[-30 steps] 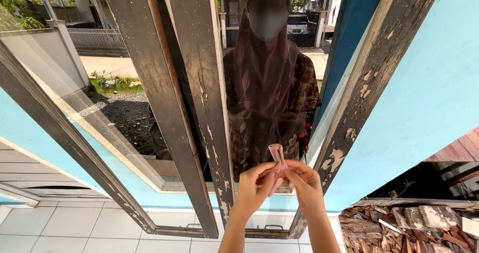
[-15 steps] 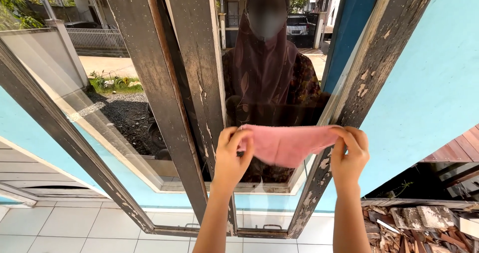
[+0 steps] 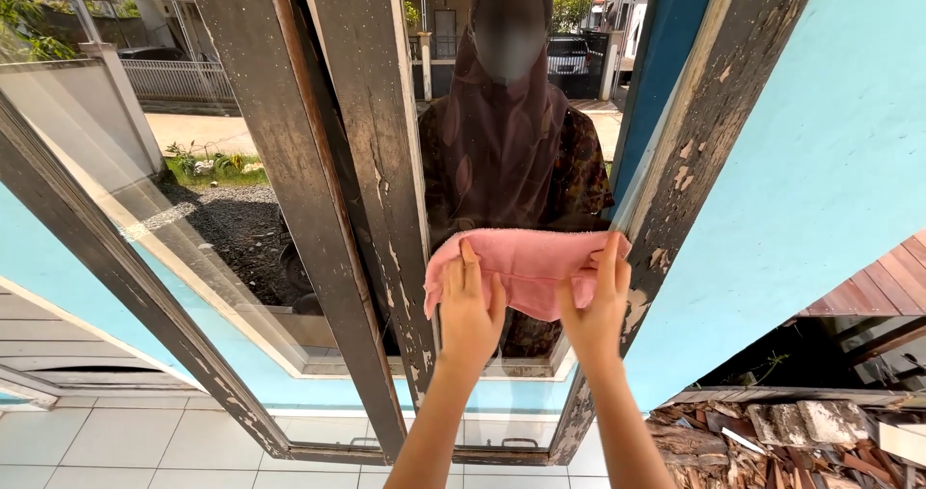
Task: The person wipes a glass window pane with a pink cloth, moving the cloth across the surface in repeated strokes. The person folds and repositions the cloth multiple times while continuing to wipe the same window area.
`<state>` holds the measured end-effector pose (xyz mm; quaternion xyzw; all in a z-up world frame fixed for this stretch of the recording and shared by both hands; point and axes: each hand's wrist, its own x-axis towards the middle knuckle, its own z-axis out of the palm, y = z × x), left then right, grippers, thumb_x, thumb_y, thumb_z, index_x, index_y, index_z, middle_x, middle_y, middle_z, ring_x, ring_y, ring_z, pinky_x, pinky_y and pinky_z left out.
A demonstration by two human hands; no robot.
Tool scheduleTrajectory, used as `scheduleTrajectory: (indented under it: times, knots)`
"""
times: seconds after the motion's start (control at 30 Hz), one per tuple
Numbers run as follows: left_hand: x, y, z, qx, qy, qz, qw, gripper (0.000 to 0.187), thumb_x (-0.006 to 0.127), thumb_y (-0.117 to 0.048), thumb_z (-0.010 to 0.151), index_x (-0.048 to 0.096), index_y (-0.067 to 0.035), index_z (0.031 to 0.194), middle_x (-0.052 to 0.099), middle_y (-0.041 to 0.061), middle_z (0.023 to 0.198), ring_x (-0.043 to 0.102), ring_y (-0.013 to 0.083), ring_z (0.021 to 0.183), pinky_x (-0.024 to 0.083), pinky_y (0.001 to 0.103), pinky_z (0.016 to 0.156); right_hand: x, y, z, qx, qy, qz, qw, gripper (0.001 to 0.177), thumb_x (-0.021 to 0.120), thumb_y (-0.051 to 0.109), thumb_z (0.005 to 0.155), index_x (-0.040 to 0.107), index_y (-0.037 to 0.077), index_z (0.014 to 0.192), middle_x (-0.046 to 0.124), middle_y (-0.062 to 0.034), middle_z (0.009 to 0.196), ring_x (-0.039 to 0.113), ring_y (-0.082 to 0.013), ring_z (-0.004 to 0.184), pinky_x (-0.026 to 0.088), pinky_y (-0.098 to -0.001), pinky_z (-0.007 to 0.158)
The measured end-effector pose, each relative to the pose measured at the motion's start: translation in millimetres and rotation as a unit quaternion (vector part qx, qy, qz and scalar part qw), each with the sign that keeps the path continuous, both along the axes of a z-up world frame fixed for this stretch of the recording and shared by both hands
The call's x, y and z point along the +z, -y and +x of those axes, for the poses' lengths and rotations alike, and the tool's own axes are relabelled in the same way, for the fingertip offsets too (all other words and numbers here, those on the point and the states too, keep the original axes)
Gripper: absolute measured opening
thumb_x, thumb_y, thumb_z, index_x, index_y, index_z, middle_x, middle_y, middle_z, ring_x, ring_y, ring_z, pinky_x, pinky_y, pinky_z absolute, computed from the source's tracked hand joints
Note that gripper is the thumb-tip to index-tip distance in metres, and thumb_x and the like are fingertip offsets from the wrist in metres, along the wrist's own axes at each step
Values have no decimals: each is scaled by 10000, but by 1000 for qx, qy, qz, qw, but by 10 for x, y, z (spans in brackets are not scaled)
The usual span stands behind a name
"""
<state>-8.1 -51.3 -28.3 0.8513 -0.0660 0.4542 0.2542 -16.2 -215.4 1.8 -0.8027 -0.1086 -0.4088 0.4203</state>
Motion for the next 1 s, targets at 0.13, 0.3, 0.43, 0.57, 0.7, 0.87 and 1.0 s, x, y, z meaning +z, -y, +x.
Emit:
scheduleTrajectory:
  times: [0.13, 0.3, 0.43, 0.57, 0.7, 0.87, 1.0]
  knots:
    - [1, 60, -21, -7, 15, -23, 1000, 650, 560, -201, 930, 381, 54, 1501, 423, 262, 1346, 442, 435, 1241, 404, 521, 1042, -382, -104, 98, -14, 63, -2, 998, 759, 615, 17, 855, 323, -5, 1556, 376, -243, 1418, 378, -425, 1343, 303, -550, 1143]
    - [-440, -21, 269, 87, 11, 78, 993, 719, 517, -429, 964, 367, -50, 1556, 334, 281, 1515, 392, 450, 1338, 315, 556, 1086, -774, -134, 344, -75, 76, -106, 989, 727, 621, 258, 954, 331, 23, 1578, 165, -264, 1614, 78, -465, 1527, 62, -557, 1216]
    - [-607, -72, 486, 142, 44, 153, 977, 686, 433, -540, 984, 454, -97, 1508, 414, 251, 1509, 416, 393, 1362, 315, 500, 1097, -883, -85, 513, -116, 81, -181, 973, 801, 527, 416, 999, 247, -46, 1591, 103, -358, 1621, 43, -534, 1505, 49, -612, 1200]
    - [-507, -49, 586, 158, 78, 166, 970, 726, 387, -605, 980, 442, -129, 1525, 405, 216, 1542, 378, 354, 1400, 280, 499, 1124, -845, -43, 683, -171, 84, -235, 953, 857, 460, 533, 999, 249, -70, 1571, 94, -379, 1618, 3, -547, 1503, 7, -620, 1202]
    - [-463, -66, 763, 148, 105, 153, 971, 763, 358, -635, 981, 448, -97, 1515, 427, 260, 1509, 418, 383, 1365, 311, 498, 1081, -583, -41, 705, -212, 110, -259, 936, 883, 448, 562, 995, 296, -114, 1542, 178, -420, 1587, 112, -586, 1481, 105, -630, 1182]
    - [-1, -76, 710, 179, 135, 171, 959, 786, 323, -688, 961, 468, -134, 1499, 429, 264, 1527, 377, 422, 1426, 265, 499, 1072, -248, 25, 796, -250, 170, -297, 906, 921, 344, 636, 998, 417, -138, 1492, 308, -409, 1556, 230, -550, 1468, 181, -616, 1192]
    - [286, -99, 769, 157, 143, 164, 963, 792, 352, -678, 950, 457, -124, 1506, 413, 268, 1542, 366, 436, 1436, 276, 495, 1076, 44, 69, 884, -214, 186, -309, 908, 910, 378, 591, 991, 394, -179, 1475, 280, -440, 1546, 225, -592, 1456, 148, -651, 1188]
